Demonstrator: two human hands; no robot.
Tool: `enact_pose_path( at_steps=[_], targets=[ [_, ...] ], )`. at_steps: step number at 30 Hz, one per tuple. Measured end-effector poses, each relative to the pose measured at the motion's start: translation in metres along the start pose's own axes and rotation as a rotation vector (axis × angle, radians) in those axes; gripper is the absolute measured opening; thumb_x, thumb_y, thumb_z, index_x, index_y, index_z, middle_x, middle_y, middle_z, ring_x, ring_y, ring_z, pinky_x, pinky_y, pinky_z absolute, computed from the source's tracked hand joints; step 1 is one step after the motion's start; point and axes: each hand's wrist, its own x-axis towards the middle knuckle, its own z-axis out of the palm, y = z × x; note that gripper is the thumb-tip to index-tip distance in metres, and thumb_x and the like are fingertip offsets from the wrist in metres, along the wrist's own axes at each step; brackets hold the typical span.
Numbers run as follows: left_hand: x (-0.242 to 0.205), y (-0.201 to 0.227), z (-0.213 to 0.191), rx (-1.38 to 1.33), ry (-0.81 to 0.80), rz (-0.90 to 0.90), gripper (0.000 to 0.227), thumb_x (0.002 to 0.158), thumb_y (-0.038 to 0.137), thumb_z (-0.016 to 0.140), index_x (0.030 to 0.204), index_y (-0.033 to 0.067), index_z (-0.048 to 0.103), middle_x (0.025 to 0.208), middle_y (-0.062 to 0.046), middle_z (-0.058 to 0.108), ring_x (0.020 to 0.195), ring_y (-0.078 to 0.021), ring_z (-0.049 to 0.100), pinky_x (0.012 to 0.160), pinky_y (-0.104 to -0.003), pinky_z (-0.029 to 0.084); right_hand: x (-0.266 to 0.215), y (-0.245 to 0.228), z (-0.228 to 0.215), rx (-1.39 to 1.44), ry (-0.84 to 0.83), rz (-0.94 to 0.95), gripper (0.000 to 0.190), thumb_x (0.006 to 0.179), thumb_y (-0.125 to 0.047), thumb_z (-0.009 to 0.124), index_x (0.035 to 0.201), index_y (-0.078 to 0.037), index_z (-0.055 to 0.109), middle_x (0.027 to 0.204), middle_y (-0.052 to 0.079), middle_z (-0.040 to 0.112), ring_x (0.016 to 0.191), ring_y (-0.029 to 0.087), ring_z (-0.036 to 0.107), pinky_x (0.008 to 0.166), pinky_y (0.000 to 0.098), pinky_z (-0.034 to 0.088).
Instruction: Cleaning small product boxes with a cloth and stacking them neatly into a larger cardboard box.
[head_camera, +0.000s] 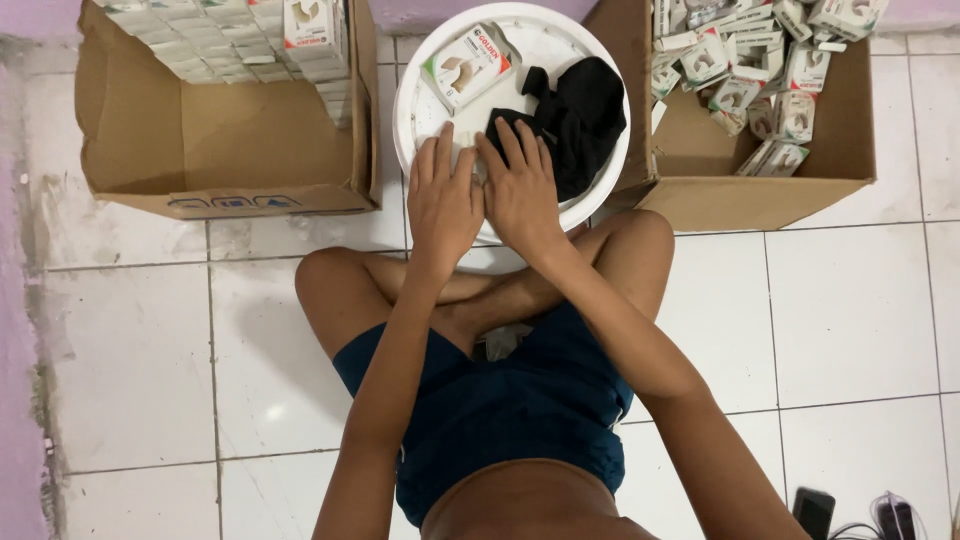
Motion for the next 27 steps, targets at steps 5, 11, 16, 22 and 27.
enact_pose_path(
  at_steps=[5,11,16,22,27],
  targets=[
    [-0.002,0.003,-0.001,0.002,0.01,0.002,0.027,0.101,0.012,0.049,0.127,0.0096,0.059,0.156,-0.021,0.042,0.143,-0.0346,0.037,0.12,-0.051,0.026,-0.002,0.0,0.002,0.054,-0.004,0.041,0.05,0.096,-0.004,0.053,0.146,-0.004,0.057,0.152,0.024,0.047,0.148,0.044,0.031,0.119,0.0567,0.032],
    [0.001,0.006,-0.004,0.003,0.002,-0.018,0.027,0.104,0.014,0.045,0.127,0.0113,0.058,0.155,-0.02,0.042,0.143,-0.0341,0.035,0.12,-0.051,0.025,0.0,-0.002,-0.001,0.079,-0.019,0.084,0.048,0.098,-0.004,0.053,0.146,-0.002,0.055,0.153,0.026,0.044,0.149,0.046,0.027,0.121,0.0587,0.029],
    [0.003,0.004,0.001,0.011,-0.005,-0.022,0.027,0.105,0.016,0.046,0.128,0.0115,0.058,0.156,-0.02,0.041,0.144,-0.0345,0.035,0.119,-0.052,0.026,0.0,0.0,-0.005,0.043,-0.036,0.095,0.049,0.099,-0.004,0.055,0.148,-0.002,0.053,0.155,0.026,0.042,0.151,0.046,0.025,0.121,0.0595,0.028],
    [-0.001,0.008,-0.004,0.025,0.041,-0.022,0.02,0.102,0.017,0.055,0.12,0.0101,0.058,0.154,-0.021,0.042,0.141,-0.0353,0.037,0.119,-0.051,0.027,-0.016,0.0,-0.005,0.157,-0.013,-0.135,0.048,0.109,-0.014,0.04,0.154,0.003,0.044,0.153,0.024,0.052,0.151,0.035,0.036,0.128,0.0485,0.015],
    [0.0,0.01,-0.007,0.006,-0.022,-0.039,0.02,0.103,0.016,0.052,0.12,0.0093,0.058,0.157,-0.021,0.04,0.143,-0.0353,0.034,0.121,-0.051,0.023,-0.009,-0.003,-0.019,0.274,-0.033,-0.094,0.065,0.114,-0.037,0.025,0.159,0.009,0.017,0.147,0.025,0.058,0.145,0.029,0.05,0.132,0.0429,0.012]
  ],
)
